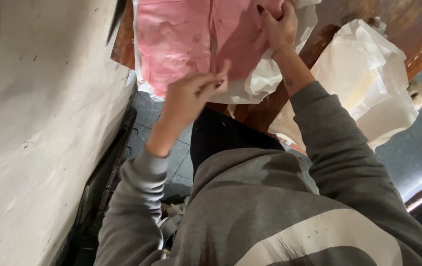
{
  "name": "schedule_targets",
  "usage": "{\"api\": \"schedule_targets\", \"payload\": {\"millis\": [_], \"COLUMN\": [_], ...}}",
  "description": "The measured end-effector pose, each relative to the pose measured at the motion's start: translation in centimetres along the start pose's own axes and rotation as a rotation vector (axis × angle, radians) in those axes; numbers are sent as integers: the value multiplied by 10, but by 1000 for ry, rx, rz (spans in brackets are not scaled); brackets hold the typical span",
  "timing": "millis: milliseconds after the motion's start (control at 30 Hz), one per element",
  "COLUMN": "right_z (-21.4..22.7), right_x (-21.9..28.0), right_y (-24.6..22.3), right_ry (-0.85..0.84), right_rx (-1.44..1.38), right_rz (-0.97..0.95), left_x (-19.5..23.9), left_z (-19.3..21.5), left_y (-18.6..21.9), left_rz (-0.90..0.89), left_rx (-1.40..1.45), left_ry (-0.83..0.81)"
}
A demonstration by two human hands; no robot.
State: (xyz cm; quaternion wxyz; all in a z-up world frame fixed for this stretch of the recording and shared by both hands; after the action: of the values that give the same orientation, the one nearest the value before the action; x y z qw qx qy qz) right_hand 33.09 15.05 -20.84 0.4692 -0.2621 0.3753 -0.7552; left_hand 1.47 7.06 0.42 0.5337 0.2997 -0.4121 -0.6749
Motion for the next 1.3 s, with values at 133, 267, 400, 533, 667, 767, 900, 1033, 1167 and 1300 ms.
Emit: {"api": "schedule_targets", "payload": {"millis": [133,267,400,533,667,767,900,1033,1167,1300], "right_z": [8,15,37,66,84,77,54,50,67,65], "right_x": [22,30,52,80,100,118,148,163,167,166], "right_y": [-56,-72,-131,-178,-235,-271,-290,-303,-310,-300], "right_ry": [-49,-66,-187,-281,-415,-538,-882,-1023,-1007,-1043], "right_rx": [-80,3,-67,-48,163,323,288,277,137,231], "right_rz": [224,130,255,311,403,637,740,741,815,766], "left_x": [-4,-36,-51,-45,-47,-47,-26,6,28,1], "left_z": [23,19,21,5,2,10,25,30,19,15], "left_y": [-64,-195,-189,-165,-206,-224,-169,-120,-105,-138], "left_rz": [386,207,257,228,233,269,506,564,511,262], "left_rx": [89,129,150,340,251,228,340,350,529,292], "left_ry": [-163,87,20,-68,149,326,259,154,91,140]}}
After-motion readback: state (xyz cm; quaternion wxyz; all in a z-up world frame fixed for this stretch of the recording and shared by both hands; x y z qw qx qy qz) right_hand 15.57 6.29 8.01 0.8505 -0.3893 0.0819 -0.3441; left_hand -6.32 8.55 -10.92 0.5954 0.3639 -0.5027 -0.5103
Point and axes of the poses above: each hand's wrist, its own x-axis away from the middle knuckle, its own z-axis out of the back of the hand, y = z × x, the point moved 7 cm from there along -x, towards the middle knuckle, and after that the axes turned 8 degrees about y, right-handed, at the moved point
